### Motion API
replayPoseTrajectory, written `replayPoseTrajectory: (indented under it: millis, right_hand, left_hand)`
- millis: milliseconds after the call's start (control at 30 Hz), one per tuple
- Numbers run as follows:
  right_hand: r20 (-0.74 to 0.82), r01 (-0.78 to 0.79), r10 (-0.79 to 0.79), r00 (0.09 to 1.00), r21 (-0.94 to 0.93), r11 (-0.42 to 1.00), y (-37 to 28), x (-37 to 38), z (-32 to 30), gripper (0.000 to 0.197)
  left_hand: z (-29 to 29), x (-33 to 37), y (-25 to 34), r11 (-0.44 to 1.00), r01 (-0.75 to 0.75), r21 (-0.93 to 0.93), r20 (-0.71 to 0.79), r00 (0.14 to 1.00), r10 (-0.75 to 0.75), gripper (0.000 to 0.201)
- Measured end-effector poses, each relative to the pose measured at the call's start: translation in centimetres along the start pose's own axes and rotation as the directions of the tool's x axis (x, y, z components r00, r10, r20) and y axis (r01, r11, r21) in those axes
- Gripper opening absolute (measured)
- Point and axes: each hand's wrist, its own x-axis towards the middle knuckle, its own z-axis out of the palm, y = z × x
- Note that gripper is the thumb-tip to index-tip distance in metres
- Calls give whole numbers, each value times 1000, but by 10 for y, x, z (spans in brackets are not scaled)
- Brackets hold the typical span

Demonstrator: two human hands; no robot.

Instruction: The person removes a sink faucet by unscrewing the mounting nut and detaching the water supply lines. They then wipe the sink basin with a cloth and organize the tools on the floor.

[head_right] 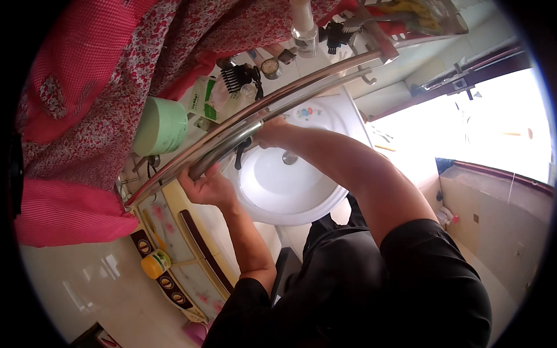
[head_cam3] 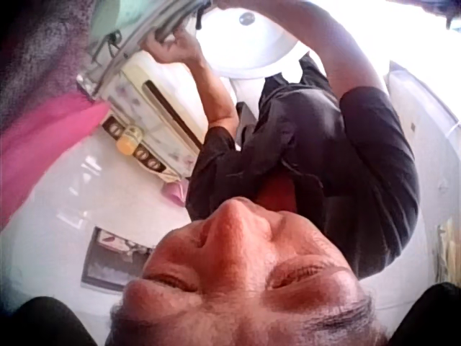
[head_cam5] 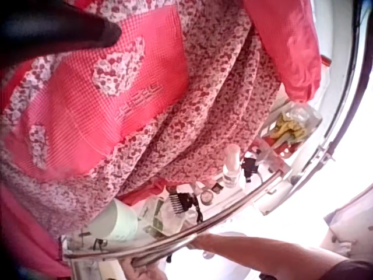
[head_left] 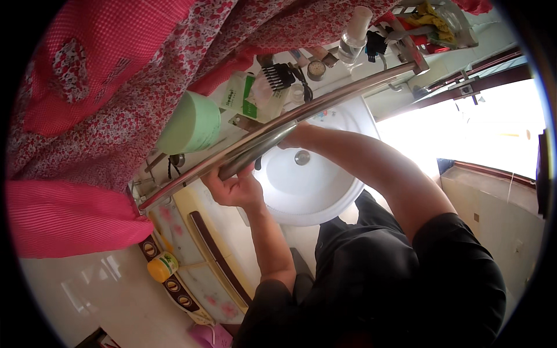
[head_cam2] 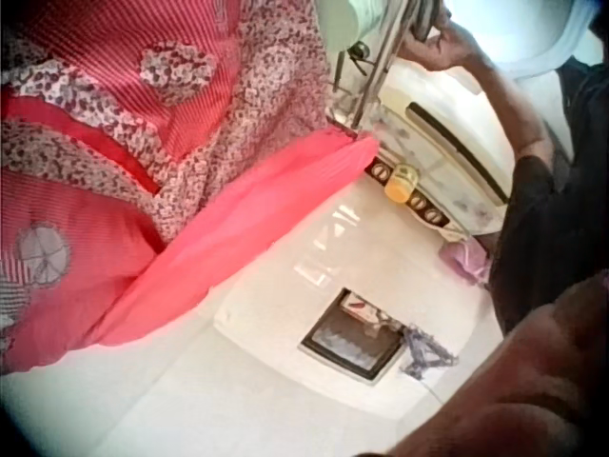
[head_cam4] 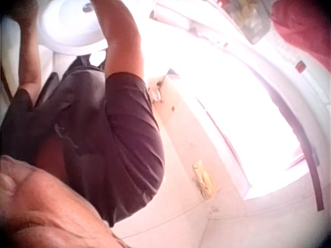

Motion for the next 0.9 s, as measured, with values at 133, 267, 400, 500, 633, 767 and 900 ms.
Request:
replayPoseTrajectory:
  millis: [133, 267, 400, 500, 633, 767, 900]
  right_hand:
    - [85, 82, -80, 993, -24, 996, -10, 13, 1, 65]
    - [-7, 72, -72, 997, 189, 979, 2, 16, 17, 63]
    - [-47, 115, -108, 993, 182, 977, -1, 15, 18, 51]
    - [155, 67, -86, 984, 125, 990, -31, 3, -50, 48]
    - [66, 100, -109, 992, 124, 987, -23, -11, -58, 51]
    - [-58, 8, -3, 998, 96, 995, -32, -17, -52, 57]
    - [78, 80, -82, 994, 34, 996, -13, -9, -39, 54]
  left_hand:
    - [-12, -7, -5, 997, 66, 33, -39, 997, -65, 36]
    - [-8, -7, -6, 1000, 15, -5, -24, 1000, -15, 33]
    - [-9, -3, 4, 997, 80, -19, 13, 997, -79, 36]
    - [-22, -2, 3, 992, 120, 34, 33, 992, -121, 37]
    - [-13, 2, 13, 992, 60, 115, 85, 994, -70, 40]
    - [-21, 3, 6, 991, 83, 105, 99, 991, -93, 46]
    - [-18, 7, 15, 982, -103, 160, 238, 969, 63, 52]
